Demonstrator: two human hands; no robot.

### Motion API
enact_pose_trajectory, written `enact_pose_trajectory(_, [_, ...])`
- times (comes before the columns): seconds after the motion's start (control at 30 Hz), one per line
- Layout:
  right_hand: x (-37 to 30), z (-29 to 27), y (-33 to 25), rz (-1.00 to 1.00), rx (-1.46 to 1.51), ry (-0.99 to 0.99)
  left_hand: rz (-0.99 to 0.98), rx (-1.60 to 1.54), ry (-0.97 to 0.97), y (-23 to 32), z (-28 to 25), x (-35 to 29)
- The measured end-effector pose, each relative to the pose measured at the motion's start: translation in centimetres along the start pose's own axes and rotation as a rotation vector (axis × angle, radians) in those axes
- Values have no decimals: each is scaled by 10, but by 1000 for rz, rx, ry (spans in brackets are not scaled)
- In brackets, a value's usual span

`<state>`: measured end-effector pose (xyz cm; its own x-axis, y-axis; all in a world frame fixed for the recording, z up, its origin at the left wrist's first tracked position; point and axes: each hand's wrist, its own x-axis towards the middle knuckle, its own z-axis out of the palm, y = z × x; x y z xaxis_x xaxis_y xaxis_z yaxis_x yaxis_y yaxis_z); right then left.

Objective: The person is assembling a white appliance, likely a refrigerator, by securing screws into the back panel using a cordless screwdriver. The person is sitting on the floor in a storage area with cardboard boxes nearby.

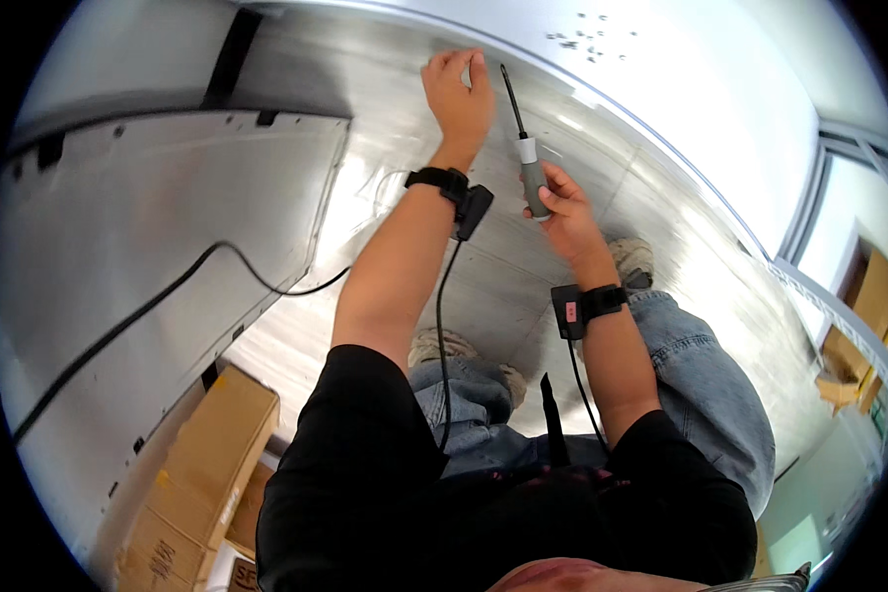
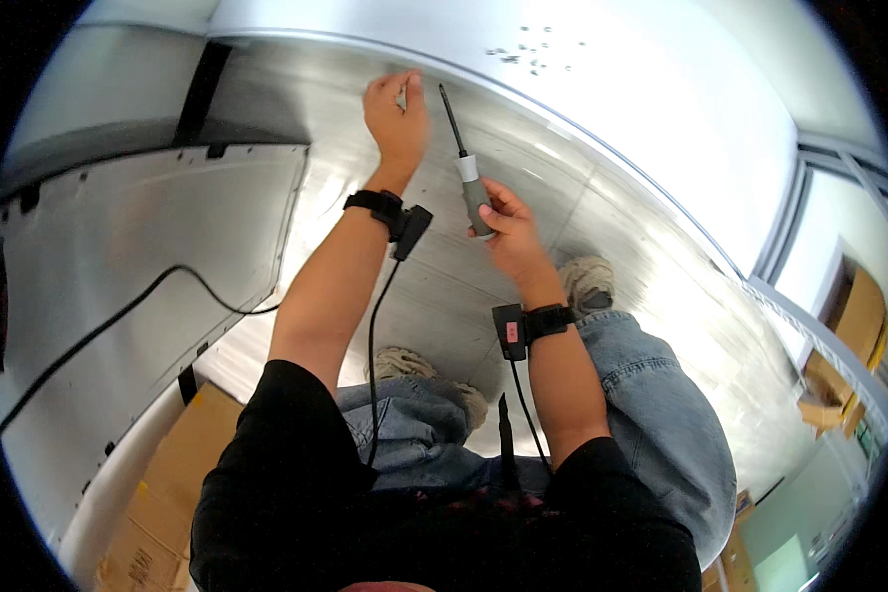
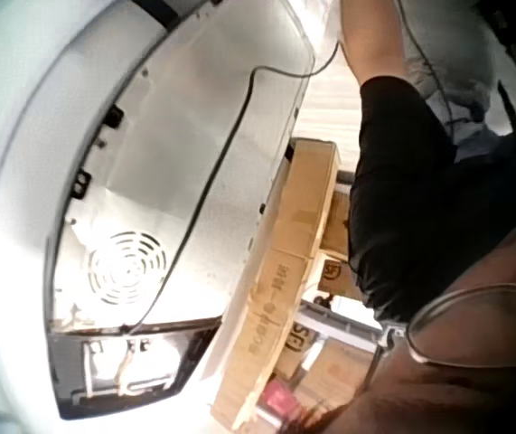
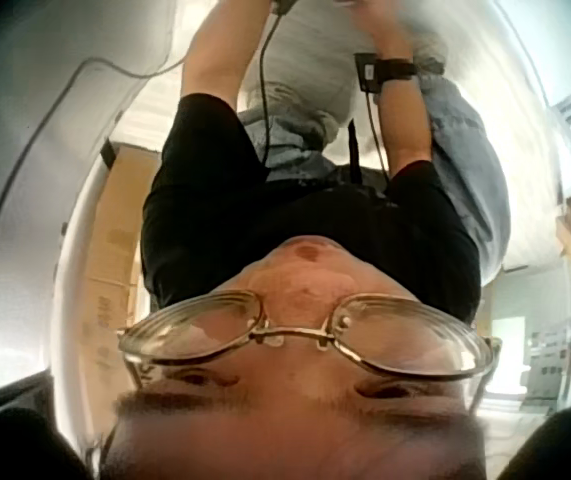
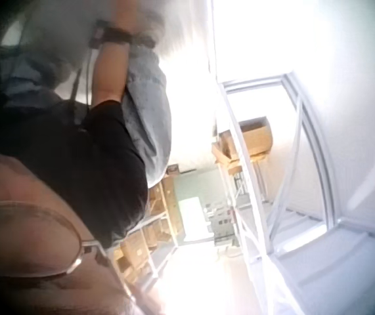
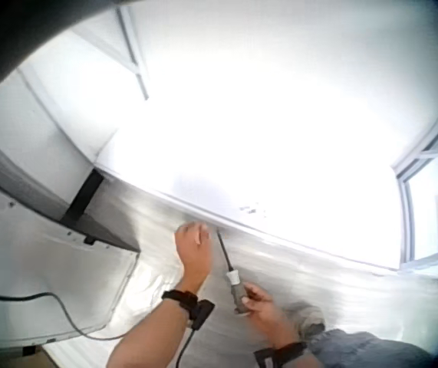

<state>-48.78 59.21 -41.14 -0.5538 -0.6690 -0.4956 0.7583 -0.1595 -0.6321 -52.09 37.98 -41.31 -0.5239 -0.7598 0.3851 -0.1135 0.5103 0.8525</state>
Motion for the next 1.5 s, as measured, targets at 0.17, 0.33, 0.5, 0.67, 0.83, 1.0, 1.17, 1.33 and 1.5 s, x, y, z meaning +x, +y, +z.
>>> enact_pose_trajectory(0.17, [19,34,17,153,-136,27,-1062,-693,42,-28,-58,-30])
enact_pose_trajectory(0.33, [34,58,45,330,-265,13,-1274,-749,41,-71,-117,-49])
enact_pose_trajectory(0.5, [43,70,87,512,-153,49,-1299,-728,182,-103,-158,-62])
enact_pose_trajectory(0.67, [39,87,101,545,-261,73,-1350,-687,223,-113,-179,-62])
enact_pose_trajectory(0.83, [41,88,109,546,-241,89,-1335,-705,235,-121,-183,-67])
enact_pose_trajectory(1.0, [46,91,110,554,-224,93,-1348,-720,318,-121,-184,-65])
enact_pose_trajectory(1.17, [47,93,109,584,-210,92,-1324,-699,286,-123,-185,-65])
enact_pose_trajectory(1.33, [46,98,103,626,-172,127,-1328,-689,318,-122,-183,-64])
enact_pose_trajectory(1.5, [48,101,99,689,-129,153,-1320,-700,324,-122,-183,-65])
